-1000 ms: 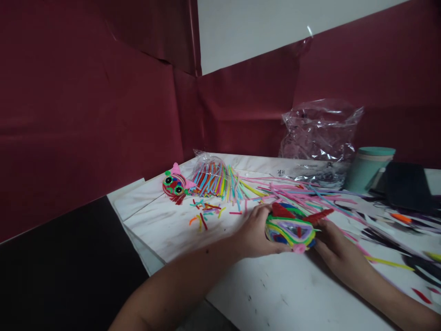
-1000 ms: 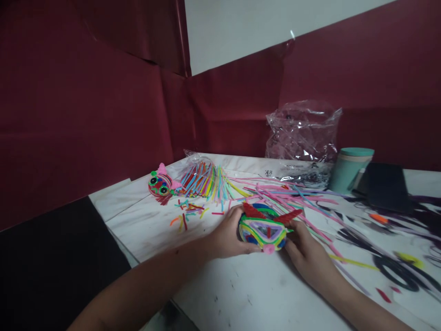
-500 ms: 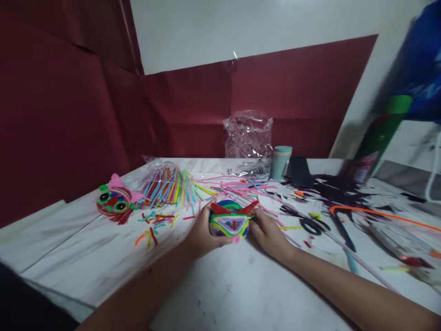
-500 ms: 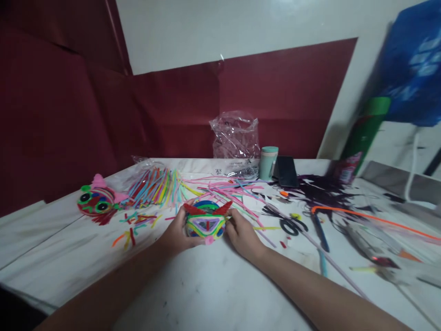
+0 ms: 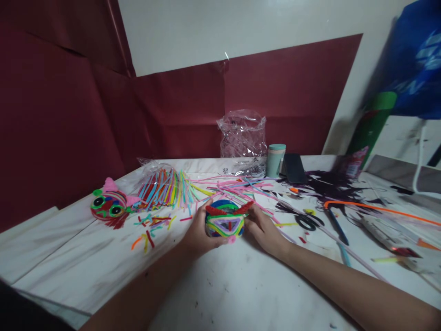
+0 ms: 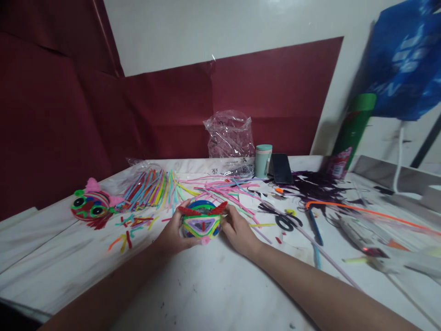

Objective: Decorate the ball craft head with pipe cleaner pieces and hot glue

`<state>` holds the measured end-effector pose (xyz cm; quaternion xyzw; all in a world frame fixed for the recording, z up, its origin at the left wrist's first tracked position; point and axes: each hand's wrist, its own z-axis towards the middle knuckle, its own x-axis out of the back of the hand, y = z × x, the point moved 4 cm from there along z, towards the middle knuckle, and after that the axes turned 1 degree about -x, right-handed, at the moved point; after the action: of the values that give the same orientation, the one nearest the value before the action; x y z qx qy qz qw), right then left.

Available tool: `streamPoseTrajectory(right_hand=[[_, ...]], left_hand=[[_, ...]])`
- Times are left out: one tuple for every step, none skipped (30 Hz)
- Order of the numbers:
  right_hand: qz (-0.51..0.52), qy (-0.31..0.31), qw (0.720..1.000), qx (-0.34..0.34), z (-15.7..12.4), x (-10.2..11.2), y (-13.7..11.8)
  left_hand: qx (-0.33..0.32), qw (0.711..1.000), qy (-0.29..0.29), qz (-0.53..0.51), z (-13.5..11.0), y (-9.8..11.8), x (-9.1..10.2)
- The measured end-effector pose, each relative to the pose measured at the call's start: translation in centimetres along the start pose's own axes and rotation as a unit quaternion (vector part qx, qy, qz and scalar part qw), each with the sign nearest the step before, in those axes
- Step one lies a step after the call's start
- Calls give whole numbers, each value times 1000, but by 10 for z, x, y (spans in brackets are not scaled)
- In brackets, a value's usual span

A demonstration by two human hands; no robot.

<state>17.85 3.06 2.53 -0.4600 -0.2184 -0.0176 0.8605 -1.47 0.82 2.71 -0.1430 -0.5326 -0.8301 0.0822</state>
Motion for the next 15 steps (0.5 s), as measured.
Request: streamPoseTrajectory(right_hand=[[5, -12, 1000, 5, 0, -1, -1], [7, -21, 1000, 7, 0, -2, -1], [8, -28, 1000, 6, 0, -2, -2], [11, -33, 999, 3, 0, -2, -2], [16, -37, 999, -1, 0, -3, -3], [26, -41, 999, -5, 0, -3, -3], [40, -47, 998, -9, 1, -3, -4], [56, -55, 997, -13, 1, -3, -4], [74, -64, 995, -16, 1, -3, -4], [90, -71, 993, -16, 1, -4, -4], [104, -78, 991, -15, 1, -5, -3], [116, -86, 989, -12, 1, -6, -2], [128, -91, 988, -10, 0, -7, -1], [139, -93, 986, -11, 0, -9, 0], [148, -92, 984, -17, 0, -11, 2]], left_hand=[[-4, 1000, -2, 9, 0, -1, 0], [-7, 1000, -4, 15, 0, -1, 0], [-8, 1000, -6, 19, 1, -2, 0], [-8, 1000, -6, 19, 1, -3, 1], [-6, 1000, -6, 18, 1, -3, 1], [-5, 1000, -8, 15, 2, -3, 0], [-5, 1000, -8, 11, 2, -2, 0], [-6, 1000, -9, 5, 2, -1, 0], [-8, 1000, -10, -1, 2, 1, 0], [-11, 1000, -9, -7, 2, 3, 0], [-12, 1000, -8, -11, 2, 4, -1], [-13, 1000, -7, -12, 1, 5, -1], [-15, 1000, -7, -9, 1, 6, -1], [-17, 1000, -9, -3, 1, 6, -1], [-21, 1000, -11, 4, 0, 5, 0]])
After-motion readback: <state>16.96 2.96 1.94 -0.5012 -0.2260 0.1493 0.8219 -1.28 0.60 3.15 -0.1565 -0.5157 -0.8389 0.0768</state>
